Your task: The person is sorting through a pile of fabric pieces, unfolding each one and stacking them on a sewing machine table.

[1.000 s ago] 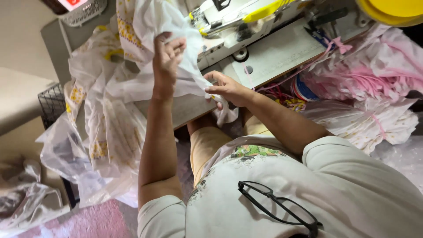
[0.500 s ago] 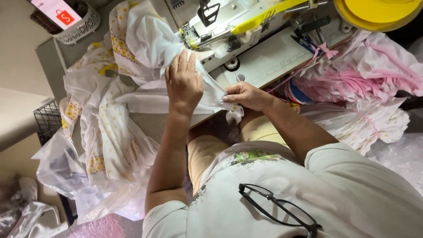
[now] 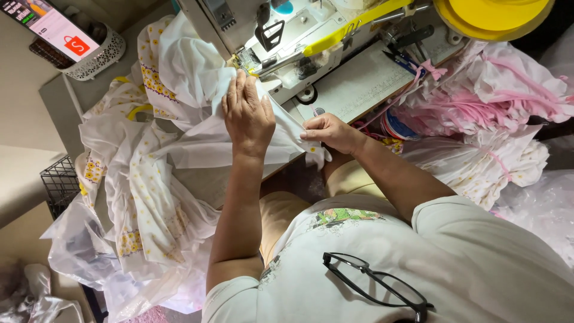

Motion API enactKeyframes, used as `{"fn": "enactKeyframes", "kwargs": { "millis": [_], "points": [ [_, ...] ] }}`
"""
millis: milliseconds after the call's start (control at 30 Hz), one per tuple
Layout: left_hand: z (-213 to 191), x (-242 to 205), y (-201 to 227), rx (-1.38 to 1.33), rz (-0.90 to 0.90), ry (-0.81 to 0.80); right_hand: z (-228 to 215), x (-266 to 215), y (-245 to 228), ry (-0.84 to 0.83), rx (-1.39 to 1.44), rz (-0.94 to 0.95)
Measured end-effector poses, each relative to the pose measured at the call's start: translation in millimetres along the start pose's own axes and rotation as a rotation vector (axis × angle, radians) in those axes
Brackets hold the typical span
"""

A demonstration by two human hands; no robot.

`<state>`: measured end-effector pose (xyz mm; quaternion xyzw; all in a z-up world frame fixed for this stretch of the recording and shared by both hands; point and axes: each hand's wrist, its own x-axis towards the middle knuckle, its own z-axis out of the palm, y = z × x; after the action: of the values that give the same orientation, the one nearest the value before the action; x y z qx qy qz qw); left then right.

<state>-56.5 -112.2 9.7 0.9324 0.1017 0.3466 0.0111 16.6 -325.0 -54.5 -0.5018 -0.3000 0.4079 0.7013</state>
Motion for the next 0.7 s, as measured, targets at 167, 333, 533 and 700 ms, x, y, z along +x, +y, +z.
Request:
{"fn": "enactKeyframes", "kwargs": {
  "millis": [167, 333, 533, 700],
  "points": [
    [22.9, 9.1, -25.6, -0.143, -0.079, -0.017, 34.4, -3.5, -45.2, 0.065, 0.088, 0.059],
    [-27.2, -23.7, -24.3, -0.327, -0.111, 0.132, 28.1, 28.6, -25.3, 0.156, 0.081, 0.026],
    [18.5, -154.1, -116.1, 0.024, -0.222, -0.11, 36.7, 31.3, -29.6, 0.159, 0.093, 0.035],
    [-98.2, -72.8, -68.3, 0.133, -0.384, 0.012, 39.2, 37.4, -17.8, 0.117, 0.126, 0.091]
  ]
}}
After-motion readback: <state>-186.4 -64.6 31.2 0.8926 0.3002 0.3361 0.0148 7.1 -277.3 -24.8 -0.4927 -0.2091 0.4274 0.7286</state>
